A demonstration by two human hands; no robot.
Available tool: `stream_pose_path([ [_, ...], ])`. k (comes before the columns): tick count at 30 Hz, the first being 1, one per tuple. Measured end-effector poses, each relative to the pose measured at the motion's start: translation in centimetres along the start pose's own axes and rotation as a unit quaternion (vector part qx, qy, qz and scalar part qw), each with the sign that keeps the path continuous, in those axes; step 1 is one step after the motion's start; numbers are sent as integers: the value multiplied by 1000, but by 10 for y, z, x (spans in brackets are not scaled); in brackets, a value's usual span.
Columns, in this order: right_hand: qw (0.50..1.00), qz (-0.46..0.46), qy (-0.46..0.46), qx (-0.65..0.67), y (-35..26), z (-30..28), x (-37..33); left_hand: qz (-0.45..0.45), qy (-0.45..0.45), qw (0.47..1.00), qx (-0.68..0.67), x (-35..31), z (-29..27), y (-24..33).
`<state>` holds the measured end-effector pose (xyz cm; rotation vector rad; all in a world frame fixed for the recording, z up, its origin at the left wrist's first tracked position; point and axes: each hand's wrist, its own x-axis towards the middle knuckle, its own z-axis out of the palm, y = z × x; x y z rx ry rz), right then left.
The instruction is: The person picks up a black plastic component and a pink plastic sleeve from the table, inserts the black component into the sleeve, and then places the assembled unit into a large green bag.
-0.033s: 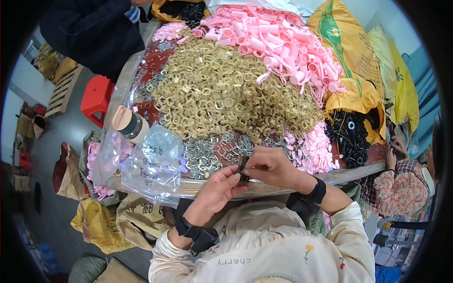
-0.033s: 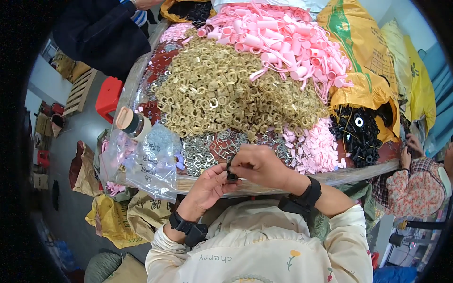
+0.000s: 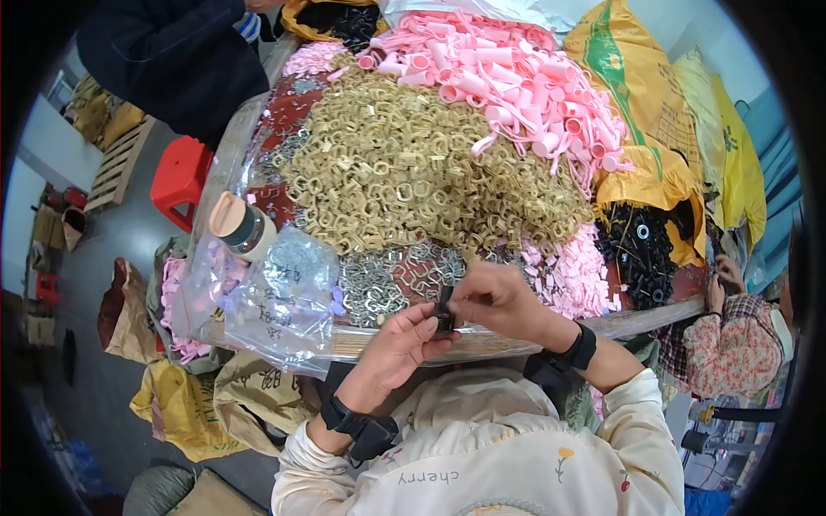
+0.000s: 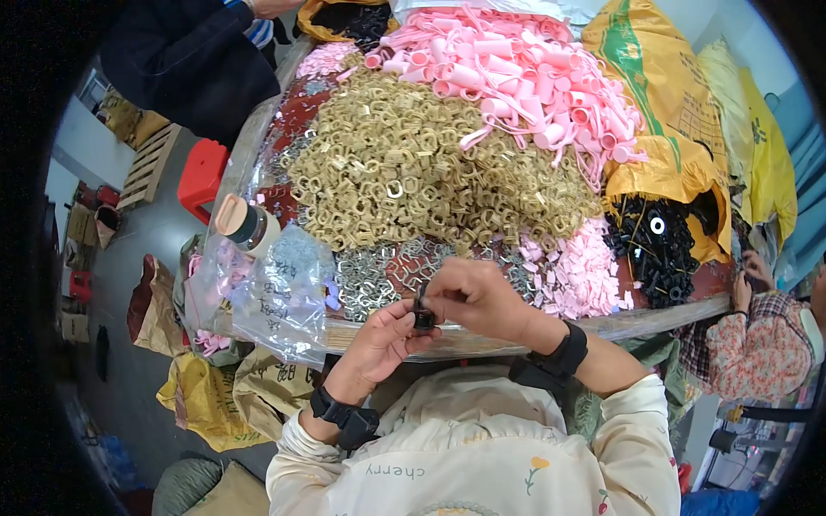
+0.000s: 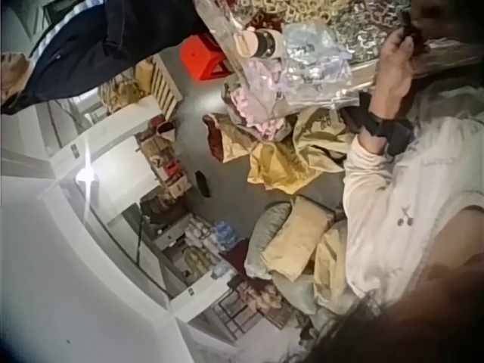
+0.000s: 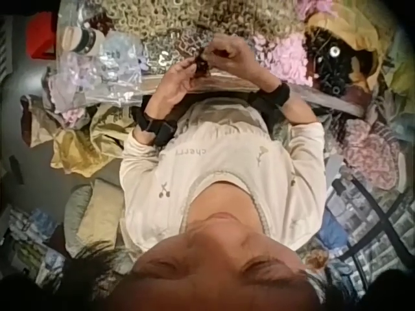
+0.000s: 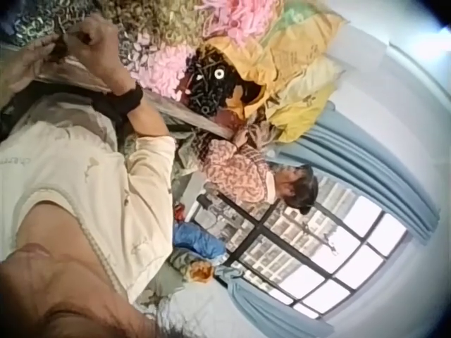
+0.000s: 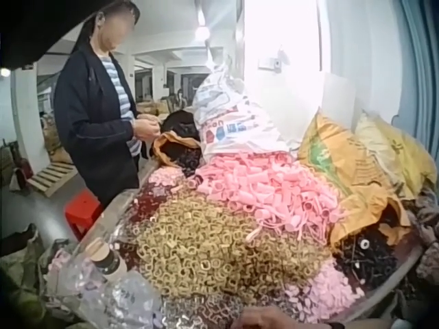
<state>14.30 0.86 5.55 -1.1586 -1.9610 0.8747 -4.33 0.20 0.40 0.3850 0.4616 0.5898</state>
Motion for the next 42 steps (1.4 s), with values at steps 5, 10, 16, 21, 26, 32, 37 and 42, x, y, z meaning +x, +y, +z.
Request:
stream_pose_path([
  [5, 1000, -9, -16, -3, 18, 10, 33, 24, 3, 999, -33, -13, -14, 3],
  [10, 975, -96, -54, -192, 44, 47, 54, 55, 18, 997, -59, -25, -19, 4],
  [16, 955, -91, -98, -263, 62, 73, 58, 81, 44, 993, -73, -35, -31, 4],
  [21, 991, -71, -38, -111, 67, 66, 58, 101, 66, 988, -94, -38, -37, 4],
  [26, 997, 61, -44, 7, 60, 46, 51, 124, 92, 983, -97, -34, -33, 8],
  [32, 988, 78, -63, 120, 67, 38, 42, 131, 100, 983, -86, -30, -25, 10],
  [37, 991, 68, -115, 33, 55, 34, 35, 139, 110, 980, -87, -28, -23, 7],
  [42, 964, 142, -147, 170, 36, 23, 27, 144, 106, 981, -72, -26, -14, 7],
])
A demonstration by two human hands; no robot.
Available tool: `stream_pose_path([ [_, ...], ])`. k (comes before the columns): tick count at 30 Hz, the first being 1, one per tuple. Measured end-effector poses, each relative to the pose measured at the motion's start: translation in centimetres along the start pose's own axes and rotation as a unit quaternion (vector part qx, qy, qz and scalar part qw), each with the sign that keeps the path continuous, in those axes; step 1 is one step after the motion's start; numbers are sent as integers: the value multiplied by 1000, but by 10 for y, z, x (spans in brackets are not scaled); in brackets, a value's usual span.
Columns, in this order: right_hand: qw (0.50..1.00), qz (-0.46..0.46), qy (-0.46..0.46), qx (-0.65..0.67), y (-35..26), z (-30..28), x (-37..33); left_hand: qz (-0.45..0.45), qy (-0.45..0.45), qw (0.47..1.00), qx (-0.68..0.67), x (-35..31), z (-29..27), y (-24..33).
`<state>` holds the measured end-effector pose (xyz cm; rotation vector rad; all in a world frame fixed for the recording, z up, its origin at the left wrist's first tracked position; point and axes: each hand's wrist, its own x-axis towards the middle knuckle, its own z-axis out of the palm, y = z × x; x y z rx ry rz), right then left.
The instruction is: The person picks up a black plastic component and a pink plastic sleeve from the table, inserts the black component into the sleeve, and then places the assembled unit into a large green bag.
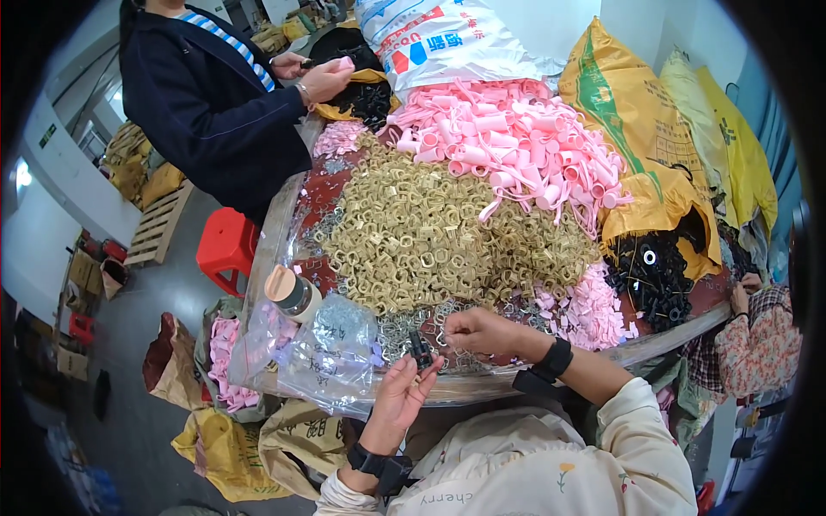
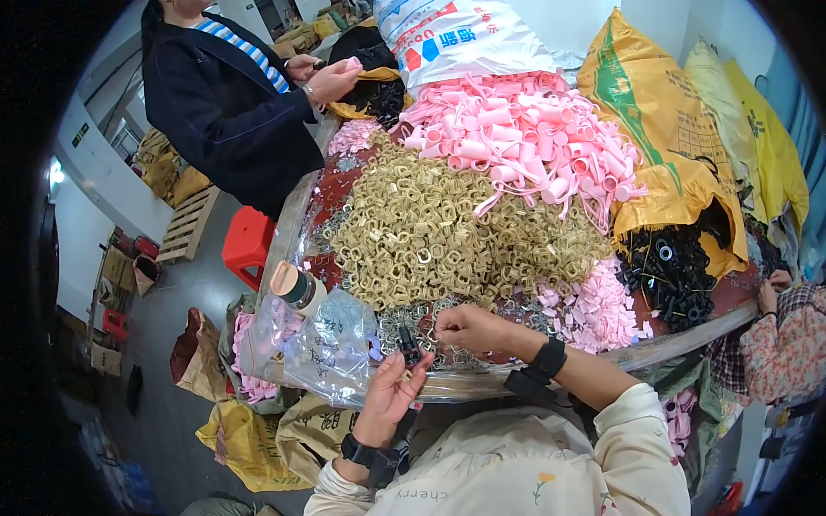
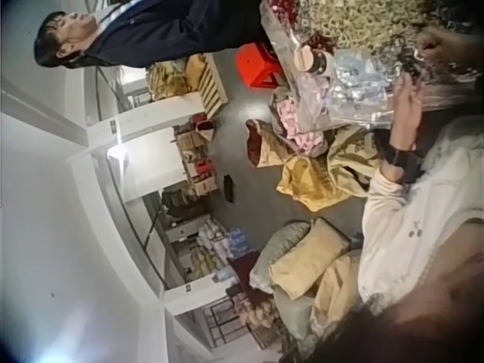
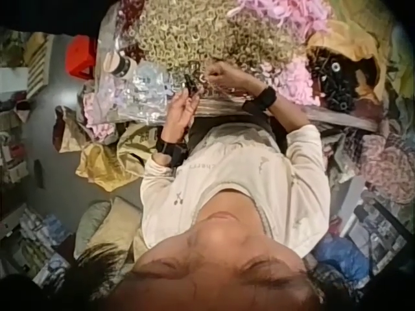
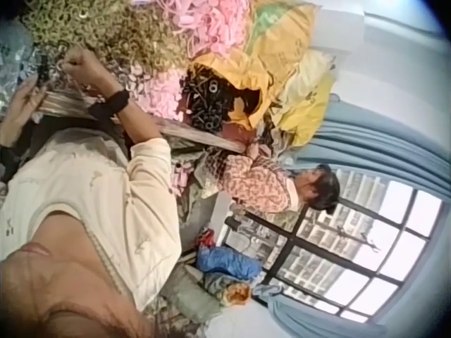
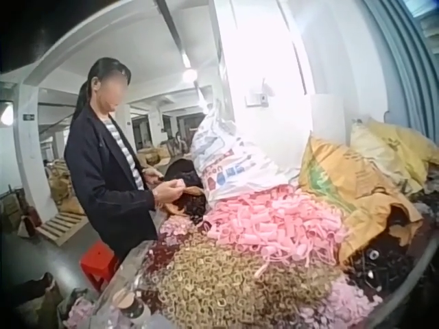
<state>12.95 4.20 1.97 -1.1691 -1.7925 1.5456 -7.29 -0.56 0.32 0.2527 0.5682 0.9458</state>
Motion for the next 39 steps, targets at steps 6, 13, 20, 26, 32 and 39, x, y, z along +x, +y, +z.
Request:
stream_pose_path([
  [6, 990, -106, -4, -91, -31, -4, -17, -35, -22, 999, 27, 0, 5, -1],
  [13, 919, -223, 21, -325, -45, 8, -32, -69, -42, 995, 55, 2, 9, -9],
  [20, 855, -205, -11, -476, -53, 13, -39, -83, -61, 994, 42, -1, 16, -10],
  [26, 846, -253, -8, -469, -54, 14, -38, -79, -65, 994, 42, -1, 12, -13],
  [32, 842, -263, -25, -470, -48, 12, -34, -89, -56, 991, 85, 2, 16, -11],
  [39, 971, -82, 24, -224, -33, 2, -24, -89, -58, 991, 75, 5, 8, -7],
])
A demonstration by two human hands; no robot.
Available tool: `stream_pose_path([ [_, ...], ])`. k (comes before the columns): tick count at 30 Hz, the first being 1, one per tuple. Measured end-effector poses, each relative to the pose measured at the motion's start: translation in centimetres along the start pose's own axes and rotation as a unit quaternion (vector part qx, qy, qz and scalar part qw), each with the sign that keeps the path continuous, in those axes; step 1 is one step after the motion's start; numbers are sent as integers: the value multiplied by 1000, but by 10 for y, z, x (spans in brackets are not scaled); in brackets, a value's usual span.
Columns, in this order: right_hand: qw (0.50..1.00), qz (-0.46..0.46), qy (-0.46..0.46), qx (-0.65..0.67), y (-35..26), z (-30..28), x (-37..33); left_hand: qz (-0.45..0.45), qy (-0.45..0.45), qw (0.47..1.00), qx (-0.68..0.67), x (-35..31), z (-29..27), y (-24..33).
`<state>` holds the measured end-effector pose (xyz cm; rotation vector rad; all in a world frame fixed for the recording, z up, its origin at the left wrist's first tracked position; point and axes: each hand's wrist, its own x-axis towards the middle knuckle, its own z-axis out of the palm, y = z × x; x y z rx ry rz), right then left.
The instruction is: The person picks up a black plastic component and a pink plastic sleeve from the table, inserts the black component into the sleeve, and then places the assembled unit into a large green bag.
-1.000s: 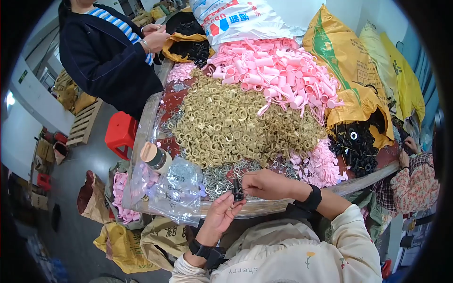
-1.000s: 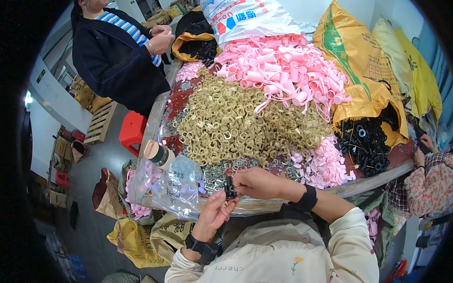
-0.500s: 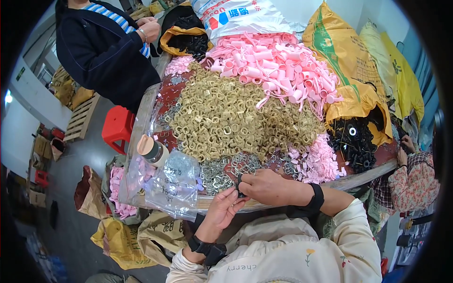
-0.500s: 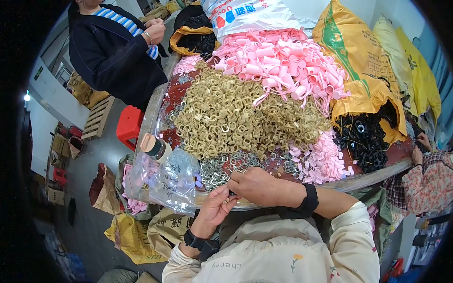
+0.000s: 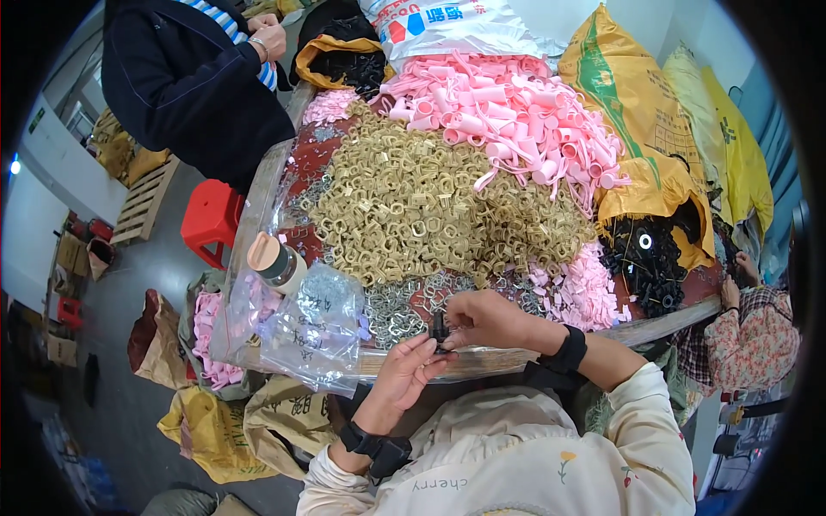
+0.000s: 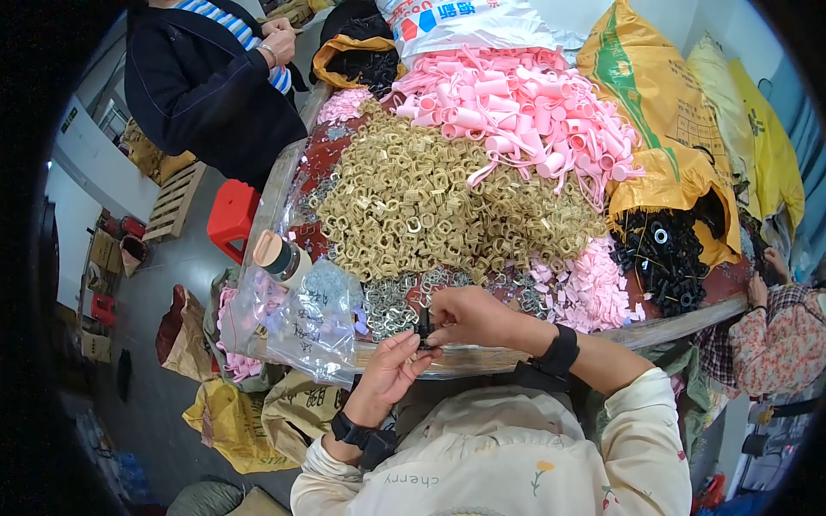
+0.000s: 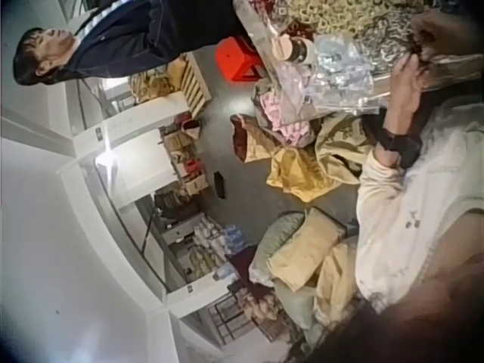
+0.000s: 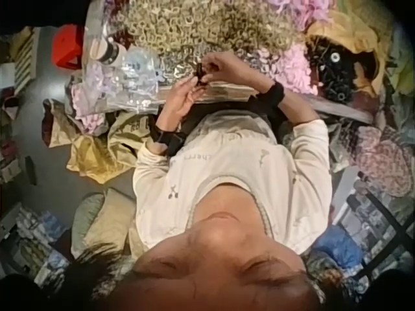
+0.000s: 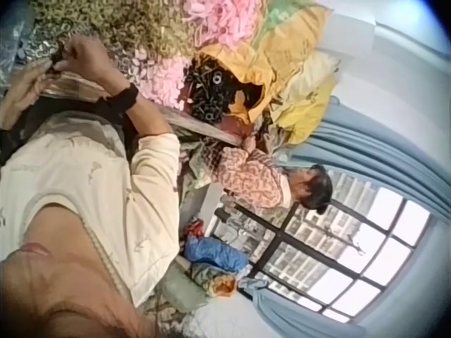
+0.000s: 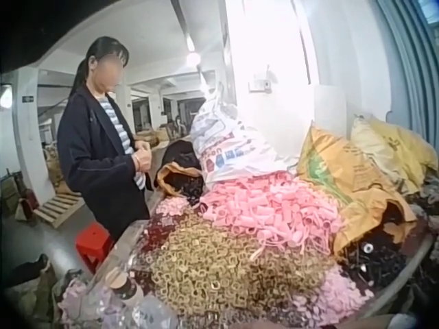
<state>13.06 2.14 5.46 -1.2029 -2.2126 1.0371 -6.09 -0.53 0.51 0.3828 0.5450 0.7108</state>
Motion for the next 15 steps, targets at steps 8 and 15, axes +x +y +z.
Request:
stream_pose_path([
  [8, 991, -95, 88, 35, -9, 24, -12, 80, 28, 993, -81, 10, -4, -2],
  [15, 971, -156, 145, -111, -7, 55, -7, 123, 34, 986, -105, 20, 7, -5],
])
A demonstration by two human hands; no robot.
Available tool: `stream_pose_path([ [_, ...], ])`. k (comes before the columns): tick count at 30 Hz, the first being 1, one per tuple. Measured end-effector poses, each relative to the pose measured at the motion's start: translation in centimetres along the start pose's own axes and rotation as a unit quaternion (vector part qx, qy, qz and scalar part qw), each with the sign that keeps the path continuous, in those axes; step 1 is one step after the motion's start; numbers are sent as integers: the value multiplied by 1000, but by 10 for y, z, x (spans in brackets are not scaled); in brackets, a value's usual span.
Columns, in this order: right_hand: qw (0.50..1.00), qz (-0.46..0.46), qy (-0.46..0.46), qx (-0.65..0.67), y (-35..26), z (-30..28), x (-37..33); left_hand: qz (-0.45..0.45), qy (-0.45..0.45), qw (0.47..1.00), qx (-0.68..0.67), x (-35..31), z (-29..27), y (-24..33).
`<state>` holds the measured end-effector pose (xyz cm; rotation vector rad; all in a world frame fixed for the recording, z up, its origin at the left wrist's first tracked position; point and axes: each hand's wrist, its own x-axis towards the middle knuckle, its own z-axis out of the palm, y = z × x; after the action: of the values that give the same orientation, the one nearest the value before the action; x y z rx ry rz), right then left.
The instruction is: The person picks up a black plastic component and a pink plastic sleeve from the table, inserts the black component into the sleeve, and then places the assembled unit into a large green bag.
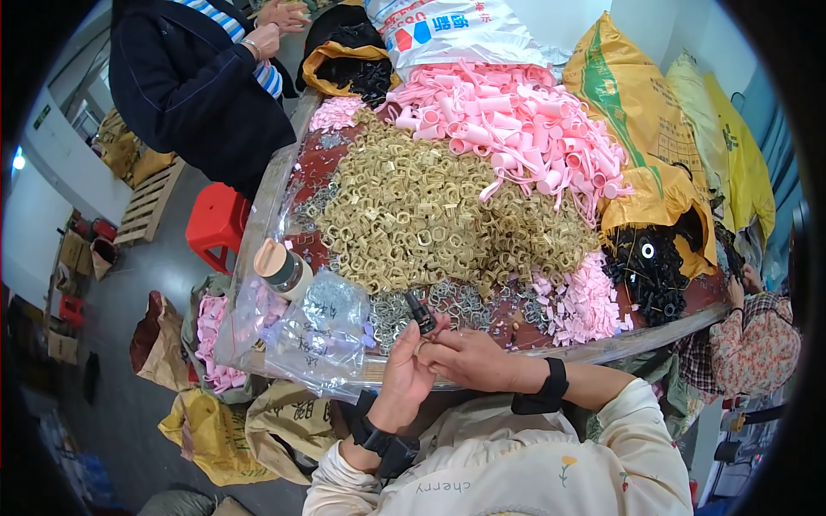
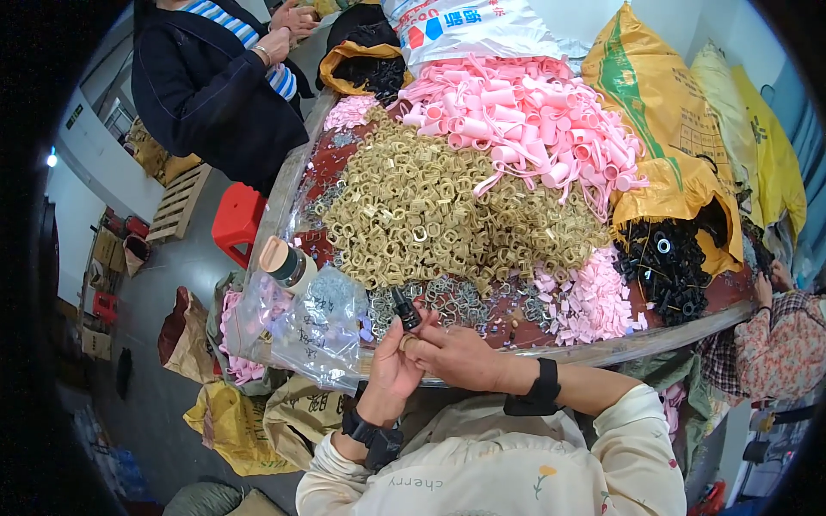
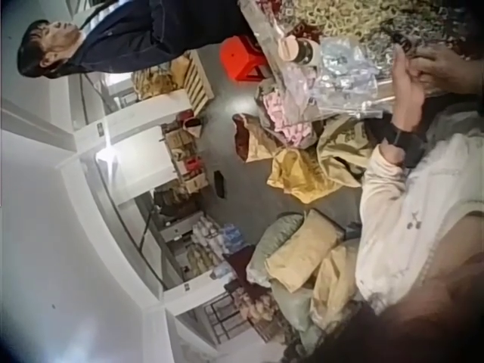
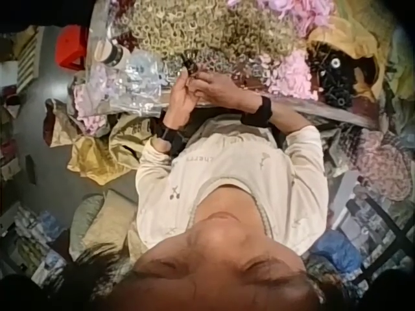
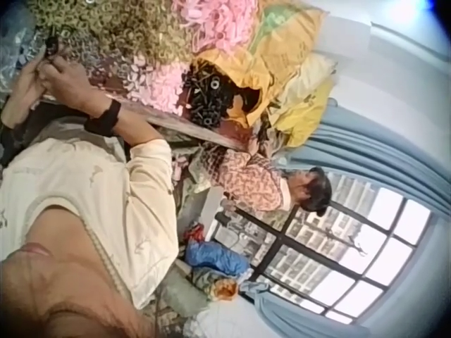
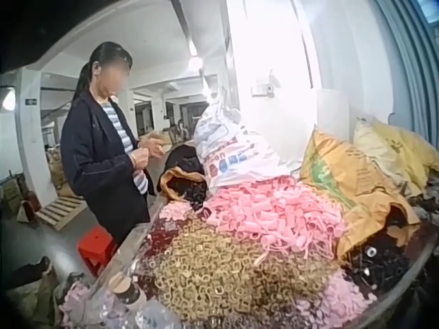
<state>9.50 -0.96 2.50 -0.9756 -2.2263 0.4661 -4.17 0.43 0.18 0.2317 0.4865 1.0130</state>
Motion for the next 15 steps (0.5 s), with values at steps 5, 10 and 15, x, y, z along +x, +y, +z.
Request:
stream_pose_path([
  [5, 987, 96, 16, 126, 6, -1, -2, 2, 5, 999, -44, -1, 3, -2],
  [10, 979, 147, 50, 133, 6, -2, -7, -5, 0, 998, -58, 1, 6, -4],
  [15, 995, 0, 90, -29, 10, -6, -9, 14, 14, 999, -41, -1, 9, -6],
])
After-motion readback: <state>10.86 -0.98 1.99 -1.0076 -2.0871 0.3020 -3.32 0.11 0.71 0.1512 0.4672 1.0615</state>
